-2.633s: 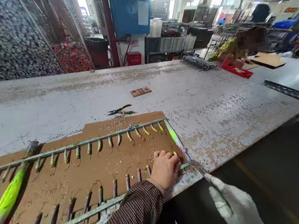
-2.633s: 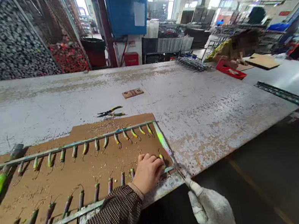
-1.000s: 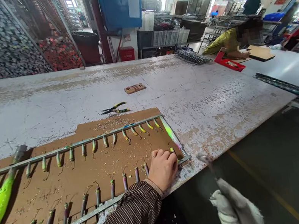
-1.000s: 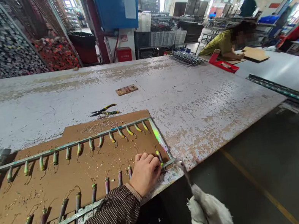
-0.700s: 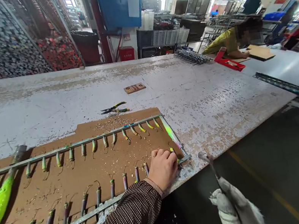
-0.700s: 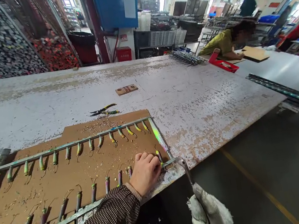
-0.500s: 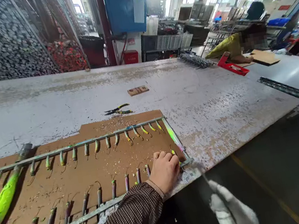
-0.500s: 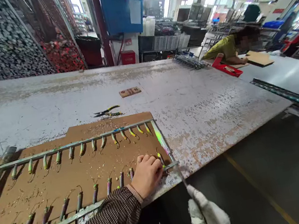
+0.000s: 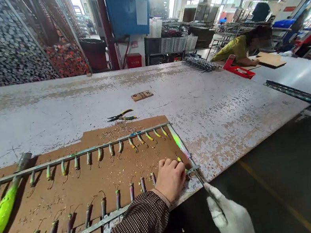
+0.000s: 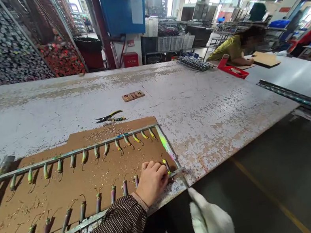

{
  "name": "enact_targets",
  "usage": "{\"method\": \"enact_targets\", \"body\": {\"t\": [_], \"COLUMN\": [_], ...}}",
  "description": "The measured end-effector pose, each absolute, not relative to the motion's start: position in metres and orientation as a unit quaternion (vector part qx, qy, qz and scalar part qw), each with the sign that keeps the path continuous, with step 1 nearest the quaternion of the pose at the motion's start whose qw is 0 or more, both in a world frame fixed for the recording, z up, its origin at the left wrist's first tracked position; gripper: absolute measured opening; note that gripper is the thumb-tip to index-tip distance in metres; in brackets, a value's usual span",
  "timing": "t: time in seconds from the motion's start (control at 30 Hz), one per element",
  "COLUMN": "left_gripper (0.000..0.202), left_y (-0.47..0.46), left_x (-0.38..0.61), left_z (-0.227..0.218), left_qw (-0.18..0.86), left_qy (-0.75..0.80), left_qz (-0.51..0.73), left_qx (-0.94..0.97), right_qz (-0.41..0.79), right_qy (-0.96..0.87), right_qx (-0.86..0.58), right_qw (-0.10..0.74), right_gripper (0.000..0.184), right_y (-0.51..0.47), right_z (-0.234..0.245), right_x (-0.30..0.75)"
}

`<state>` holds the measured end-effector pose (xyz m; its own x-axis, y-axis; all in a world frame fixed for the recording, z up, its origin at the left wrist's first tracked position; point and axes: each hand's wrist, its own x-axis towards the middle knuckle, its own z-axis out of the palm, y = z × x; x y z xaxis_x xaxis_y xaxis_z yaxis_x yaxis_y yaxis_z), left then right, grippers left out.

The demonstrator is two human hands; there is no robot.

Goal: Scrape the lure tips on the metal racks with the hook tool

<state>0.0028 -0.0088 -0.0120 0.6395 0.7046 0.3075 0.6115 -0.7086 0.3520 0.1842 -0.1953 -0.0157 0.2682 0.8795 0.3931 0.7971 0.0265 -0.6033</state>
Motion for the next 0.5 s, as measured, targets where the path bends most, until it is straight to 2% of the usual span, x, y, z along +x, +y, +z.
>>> {"method": "enact_targets", "body": {"t": [0.07,0.23,0.37,0.5], "left_gripper": [0.010,0.012,0.010,0.008], "left_y": [-0.008,-0.008,-0.009,-0.008], "left_x": [0.003,0.004,0.004,0.004], "left_z": [-0.013,-0.014,-0.012,-0.012], "left_qw": [0.112,0.102,0.110,0.111], "left_qy": [0.362,0.366,0.365,0.364], "left_qz": [0.216,0.217,0.214,0.209], "left_qx": [0.900,0.899,0.899,0.901], "right_qz": [0.010,-0.016,0.011,-0.007], "right_qy": [-0.642,-0.580,-0.614,-0.554], "right_qx": [-0.681,-0.707,-0.699,-0.723], "right_qw": [0.351,0.404,0.365,0.413], "right_gripper": [0.034,0.048,0.039,0.046], "right_y": [-0.192,-0.195,-0.192,-0.202], "right_z": [-0.016,-0.019,-0.024,-0.022], "right_x": [0.183,0.182,0.180,0.185]}}
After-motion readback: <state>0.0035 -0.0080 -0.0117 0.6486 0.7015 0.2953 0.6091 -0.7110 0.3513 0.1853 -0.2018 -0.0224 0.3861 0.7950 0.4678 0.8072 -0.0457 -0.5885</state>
